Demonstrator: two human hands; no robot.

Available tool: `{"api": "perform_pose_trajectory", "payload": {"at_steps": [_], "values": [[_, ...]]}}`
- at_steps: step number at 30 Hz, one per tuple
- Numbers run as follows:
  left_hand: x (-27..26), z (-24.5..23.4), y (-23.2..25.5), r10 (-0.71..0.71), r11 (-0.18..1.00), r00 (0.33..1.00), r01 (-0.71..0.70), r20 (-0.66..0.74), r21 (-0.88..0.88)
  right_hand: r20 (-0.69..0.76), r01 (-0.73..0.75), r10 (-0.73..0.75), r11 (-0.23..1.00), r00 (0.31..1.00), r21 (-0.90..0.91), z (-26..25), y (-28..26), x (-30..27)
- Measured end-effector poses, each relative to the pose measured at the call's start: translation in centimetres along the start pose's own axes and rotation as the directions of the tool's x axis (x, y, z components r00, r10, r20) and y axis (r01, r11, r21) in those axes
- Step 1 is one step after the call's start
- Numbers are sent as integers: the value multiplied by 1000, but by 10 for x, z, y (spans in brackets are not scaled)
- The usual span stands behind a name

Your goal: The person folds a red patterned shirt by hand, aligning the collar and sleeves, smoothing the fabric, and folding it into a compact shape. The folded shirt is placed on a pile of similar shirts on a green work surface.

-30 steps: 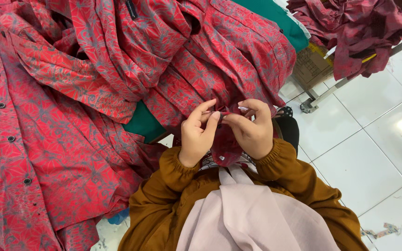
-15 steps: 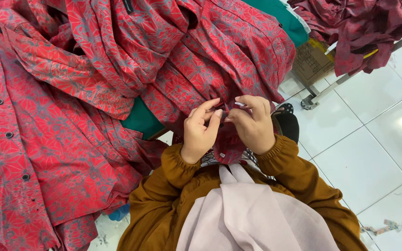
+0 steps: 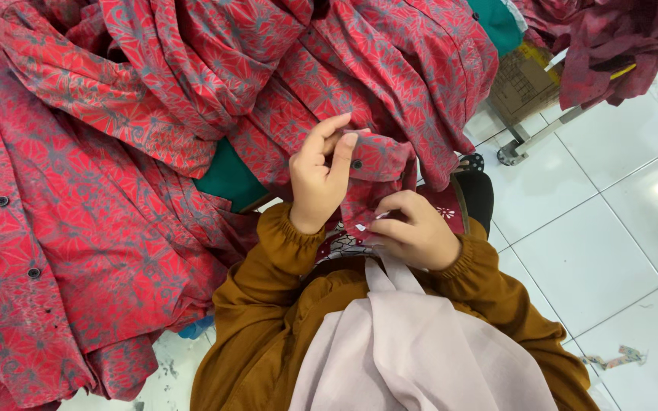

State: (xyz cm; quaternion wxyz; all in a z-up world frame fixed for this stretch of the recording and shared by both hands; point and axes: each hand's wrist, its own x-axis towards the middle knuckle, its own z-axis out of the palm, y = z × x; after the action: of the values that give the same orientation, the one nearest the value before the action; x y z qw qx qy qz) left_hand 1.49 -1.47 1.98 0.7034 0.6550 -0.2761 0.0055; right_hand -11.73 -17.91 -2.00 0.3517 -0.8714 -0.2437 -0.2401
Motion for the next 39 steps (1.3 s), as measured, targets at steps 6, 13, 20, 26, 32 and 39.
{"api": "perform_pose_trajectory", "payload": {"at_steps": [6, 13, 20, 26, 32, 39], "values": [[-5, -14, 20, -135, 961, 963, 71, 231, 267, -283, -119, 66, 977, 957, -176, 12, 5, -8], [-15, -15, 3, -248, 922, 946, 165, 208, 350, -266, -156, 165, 986, 950, 56, 28, 7, -8], [-26, 1, -9, -87, 971, 989, 58, 120, 232, -221, -468, 562, 807, 797, 361, 32, 5, 1], [-31, 5, -8, -16, 978, 989, -15, 146, 207, -209, -453, 510, 850, 834, 268, 24, 2, 13], [-26, 0, -6, 117, 949, 986, -147, 119, 278, -212, -435, 479, 872, 852, 225, 16, -6, 13], [-17, -7, 0, -15, 966, 997, -5, 78, 258, -319, -176, 342, 875, 884, 451, 0, -14, -19]]}}
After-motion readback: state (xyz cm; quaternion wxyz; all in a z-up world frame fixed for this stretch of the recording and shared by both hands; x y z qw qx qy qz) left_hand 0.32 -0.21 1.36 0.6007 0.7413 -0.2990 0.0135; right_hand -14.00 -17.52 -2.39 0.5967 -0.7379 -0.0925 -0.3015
